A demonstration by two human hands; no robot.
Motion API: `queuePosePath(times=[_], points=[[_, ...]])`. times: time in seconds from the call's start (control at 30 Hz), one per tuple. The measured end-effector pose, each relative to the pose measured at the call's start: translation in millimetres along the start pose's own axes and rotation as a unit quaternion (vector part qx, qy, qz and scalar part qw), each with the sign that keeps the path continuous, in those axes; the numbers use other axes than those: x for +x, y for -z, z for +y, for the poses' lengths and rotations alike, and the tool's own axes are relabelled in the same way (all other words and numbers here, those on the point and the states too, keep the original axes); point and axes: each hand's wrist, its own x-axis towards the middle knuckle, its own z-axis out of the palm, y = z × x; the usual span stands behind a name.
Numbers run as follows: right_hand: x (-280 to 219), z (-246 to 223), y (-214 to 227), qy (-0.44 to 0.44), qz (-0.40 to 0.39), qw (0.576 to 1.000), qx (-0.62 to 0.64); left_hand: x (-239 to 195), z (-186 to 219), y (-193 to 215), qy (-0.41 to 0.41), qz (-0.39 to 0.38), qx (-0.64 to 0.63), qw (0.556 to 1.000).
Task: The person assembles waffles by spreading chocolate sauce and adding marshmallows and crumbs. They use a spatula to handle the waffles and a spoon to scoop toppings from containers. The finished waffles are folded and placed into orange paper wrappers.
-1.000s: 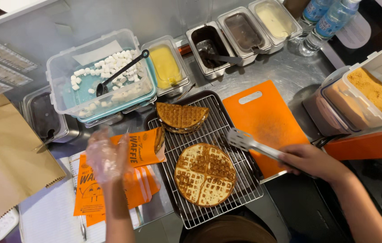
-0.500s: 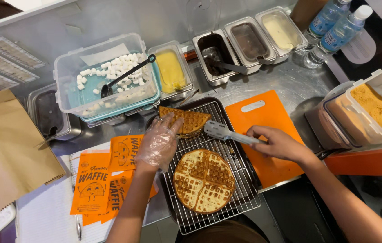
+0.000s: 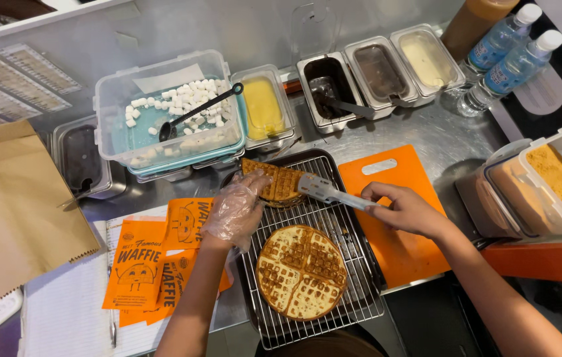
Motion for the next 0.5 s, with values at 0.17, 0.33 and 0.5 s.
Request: queuePosePath(times=[0.17,0.33,0.5], points=[[9.9,-2.8,-13.3,0.003,0.0,1.0,0.015,0.8,0.2,1.0,0.007,0.007,-0.014,1.0],[12.5,-8.6,-17.7,0.027,0.021,0.999,0.041,1.5,1.7,4.3,0.049,-0.001,-0.041,0.998],[-0.7,-22.7,-6.7,-0.034,0.01,0.999,0.0,0.6,-1.9,-2.3,0.022,-0.011,-0.007,1.0]])
